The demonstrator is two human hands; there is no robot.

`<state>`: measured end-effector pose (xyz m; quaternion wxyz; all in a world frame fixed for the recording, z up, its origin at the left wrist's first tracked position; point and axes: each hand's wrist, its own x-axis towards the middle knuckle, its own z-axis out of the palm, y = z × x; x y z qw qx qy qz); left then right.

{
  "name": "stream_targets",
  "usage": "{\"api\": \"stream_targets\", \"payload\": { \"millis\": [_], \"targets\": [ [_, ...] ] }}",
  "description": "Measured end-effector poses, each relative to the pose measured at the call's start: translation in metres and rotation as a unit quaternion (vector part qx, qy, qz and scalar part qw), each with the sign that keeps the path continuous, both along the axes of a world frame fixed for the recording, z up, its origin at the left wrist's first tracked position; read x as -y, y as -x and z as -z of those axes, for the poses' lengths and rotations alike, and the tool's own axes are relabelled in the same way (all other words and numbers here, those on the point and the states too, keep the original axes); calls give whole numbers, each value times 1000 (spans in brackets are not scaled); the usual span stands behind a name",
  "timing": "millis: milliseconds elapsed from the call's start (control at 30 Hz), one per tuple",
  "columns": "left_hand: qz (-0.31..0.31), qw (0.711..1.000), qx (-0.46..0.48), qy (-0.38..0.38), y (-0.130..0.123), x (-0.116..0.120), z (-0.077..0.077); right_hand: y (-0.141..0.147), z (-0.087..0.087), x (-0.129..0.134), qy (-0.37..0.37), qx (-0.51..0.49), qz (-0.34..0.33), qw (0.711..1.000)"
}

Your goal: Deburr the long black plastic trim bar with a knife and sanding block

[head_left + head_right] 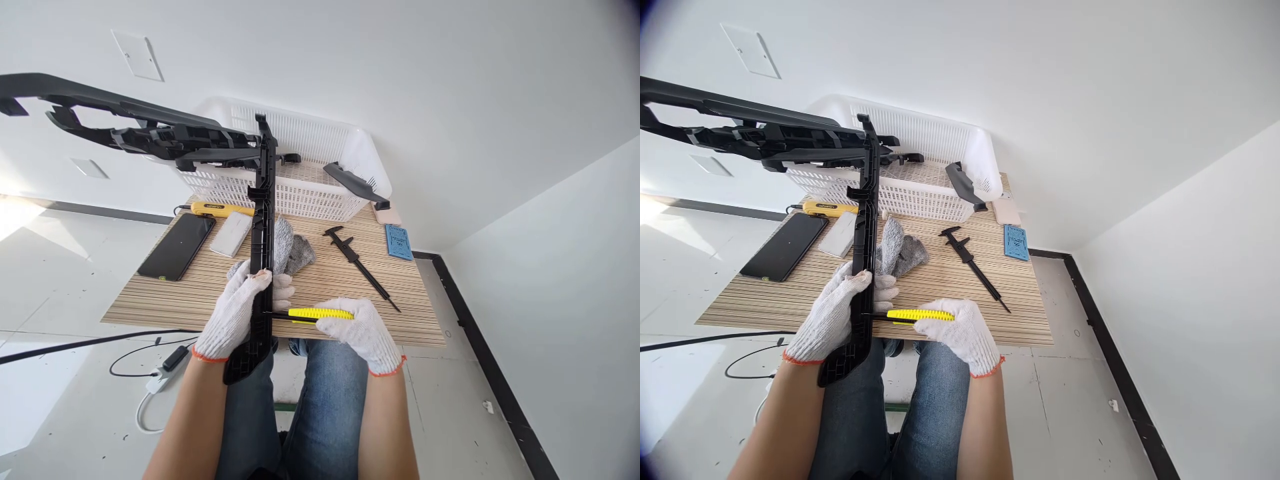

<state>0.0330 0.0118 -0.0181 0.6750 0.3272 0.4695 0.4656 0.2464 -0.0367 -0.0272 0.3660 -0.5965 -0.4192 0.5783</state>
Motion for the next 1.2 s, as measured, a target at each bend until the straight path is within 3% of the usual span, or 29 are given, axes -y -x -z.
{"api": "stream_targets", "payload": {
  "millis": [300,600,733,833,1100,1200],
  "targets": [
    [-2,1000,0,2,-1,0,2,-3,2,-1,-11,1,21,1000],
    [-1,1000,-13,-6,-2,-1,1,-3,1,0,-2,6,-46,999],
    [6,1000,-9,-4,-2,-1,1,-2,0,-1,-5,12,4,1000],
    [2,1000,-4,-5,-1,-2,2,-1,-1,-1,2,10,-17,1000],
    [12,1000,-5,2,1,-1,3,-4,5,0,-24,-6,43,999],
    [11,1000,-14,-5,1,-1,4,-5,5,2,-21,-12,4,1000]
  ]
}}
